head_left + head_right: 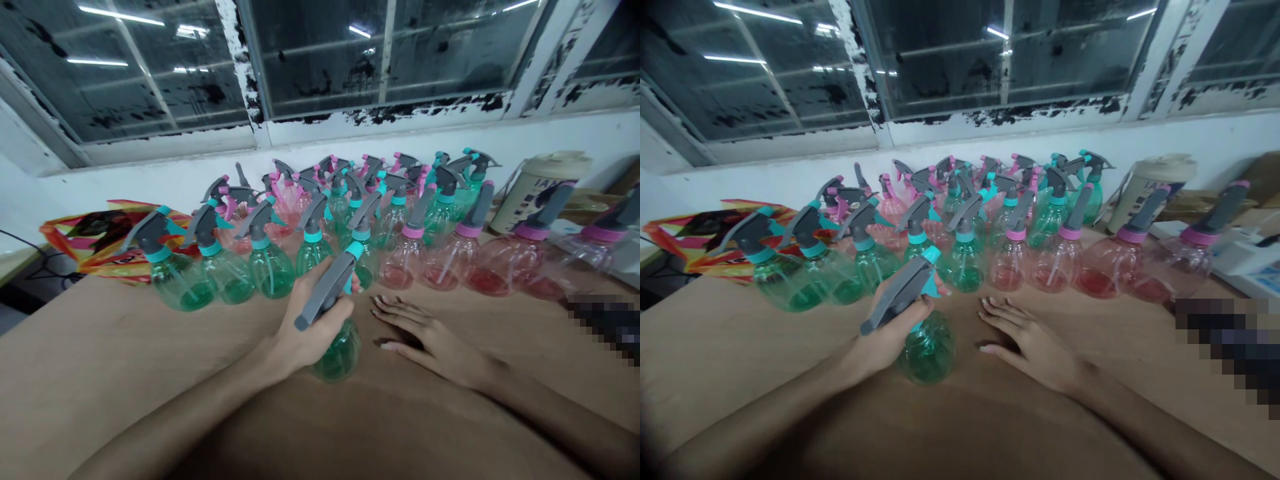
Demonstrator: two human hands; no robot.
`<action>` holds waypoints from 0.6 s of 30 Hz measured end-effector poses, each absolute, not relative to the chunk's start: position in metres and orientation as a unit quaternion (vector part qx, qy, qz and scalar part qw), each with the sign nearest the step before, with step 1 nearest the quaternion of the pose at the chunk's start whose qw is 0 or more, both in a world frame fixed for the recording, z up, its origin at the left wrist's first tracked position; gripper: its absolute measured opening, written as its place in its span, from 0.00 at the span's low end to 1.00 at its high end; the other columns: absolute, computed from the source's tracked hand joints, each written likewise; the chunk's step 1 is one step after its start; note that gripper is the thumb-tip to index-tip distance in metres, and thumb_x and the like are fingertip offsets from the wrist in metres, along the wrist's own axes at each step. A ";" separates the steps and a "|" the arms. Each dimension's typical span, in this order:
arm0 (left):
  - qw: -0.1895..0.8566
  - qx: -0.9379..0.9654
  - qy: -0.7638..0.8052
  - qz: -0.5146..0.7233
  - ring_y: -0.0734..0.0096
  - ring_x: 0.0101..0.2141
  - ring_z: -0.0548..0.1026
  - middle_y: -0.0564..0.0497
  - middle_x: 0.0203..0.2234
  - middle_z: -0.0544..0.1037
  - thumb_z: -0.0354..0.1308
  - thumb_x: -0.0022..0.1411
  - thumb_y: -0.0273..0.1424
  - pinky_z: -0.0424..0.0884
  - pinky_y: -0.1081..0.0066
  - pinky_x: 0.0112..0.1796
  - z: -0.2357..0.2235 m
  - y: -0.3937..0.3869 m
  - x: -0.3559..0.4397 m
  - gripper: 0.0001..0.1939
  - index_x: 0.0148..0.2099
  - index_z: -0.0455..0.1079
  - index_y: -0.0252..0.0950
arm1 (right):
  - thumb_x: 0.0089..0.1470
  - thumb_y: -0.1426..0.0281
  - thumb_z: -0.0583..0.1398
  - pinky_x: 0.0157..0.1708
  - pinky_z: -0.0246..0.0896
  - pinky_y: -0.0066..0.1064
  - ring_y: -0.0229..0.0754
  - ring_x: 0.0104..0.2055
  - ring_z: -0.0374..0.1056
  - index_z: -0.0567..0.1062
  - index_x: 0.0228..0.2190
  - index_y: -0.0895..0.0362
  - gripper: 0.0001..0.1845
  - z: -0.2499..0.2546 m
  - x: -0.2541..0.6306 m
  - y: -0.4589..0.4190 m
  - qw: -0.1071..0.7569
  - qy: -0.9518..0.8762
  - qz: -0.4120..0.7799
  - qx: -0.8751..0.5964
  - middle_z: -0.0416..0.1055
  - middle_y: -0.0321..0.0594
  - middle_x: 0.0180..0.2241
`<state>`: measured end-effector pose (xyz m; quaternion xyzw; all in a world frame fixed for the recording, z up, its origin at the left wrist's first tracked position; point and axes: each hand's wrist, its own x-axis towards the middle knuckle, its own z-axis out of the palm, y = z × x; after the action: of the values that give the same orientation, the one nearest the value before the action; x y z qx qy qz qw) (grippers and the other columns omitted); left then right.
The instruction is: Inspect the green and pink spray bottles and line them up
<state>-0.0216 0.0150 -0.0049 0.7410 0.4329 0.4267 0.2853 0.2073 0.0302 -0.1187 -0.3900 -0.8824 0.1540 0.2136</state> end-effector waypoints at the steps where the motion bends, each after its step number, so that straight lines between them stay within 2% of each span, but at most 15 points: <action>1: 0.284 0.740 0.433 0.429 0.75 0.18 0.60 0.60 0.17 0.61 0.49 0.52 0.26 0.60 0.74 0.20 -0.005 0.015 -0.022 0.08 0.34 0.65 0.41 | 0.57 0.55 0.55 0.63 0.46 0.46 0.45 0.63 0.51 0.59 0.59 0.50 0.31 -0.119 0.207 0.030 0.212 -0.883 0.153 -0.389 0.56 0.37 0.62; 5: 0.255 0.735 0.454 0.434 0.74 0.20 0.62 0.58 0.19 0.63 0.51 0.50 0.26 0.60 0.73 0.21 -0.006 0.016 -0.021 0.07 0.33 0.65 0.40 | 0.57 0.55 0.55 0.62 0.47 0.46 0.45 0.64 0.50 0.60 0.59 0.49 0.30 -0.121 0.208 0.031 0.214 -0.883 0.153 -0.388 0.56 0.36 0.62; 10: 0.250 0.734 0.467 0.426 0.73 0.22 0.63 0.58 0.20 0.64 0.50 0.50 0.26 0.61 0.72 0.23 -0.007 0.014 -0.021 0.10 0.35 0.67 0.41 | 0.57 0.55 0.55 0.62 0.47 0.46 0.46 0.63 0.51 0.60 0.59 0.48 0.30 -0.123 0.208 0.031 0.218 -0.880 0.157 -0.392 0.57 0.36 0.61; 18: 0.279 0.722 0.457 0.439 0.76 0.20 0.57 0.60 0.19 0.59 0.50 0.49 0.25 0.57 0.73 0.22 -0.005 0.013 -0.018 0.06 0.32 0.63 0.39 | 0.58 0.54 0.54 0.63 0.46 0.45 0.44 0.64 0.49 0.60 0.59 0.50 0.30 -0.119 0.207 0.031 0.200 -0.883 0.155 -0.396 0.56 0.37 0.62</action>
<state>-0.0180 0.0126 -0.0051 0.7220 0.4566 0.4387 0.2788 0.2072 0.0306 -0.1186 -0.3958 -0.8829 0.1545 0.1996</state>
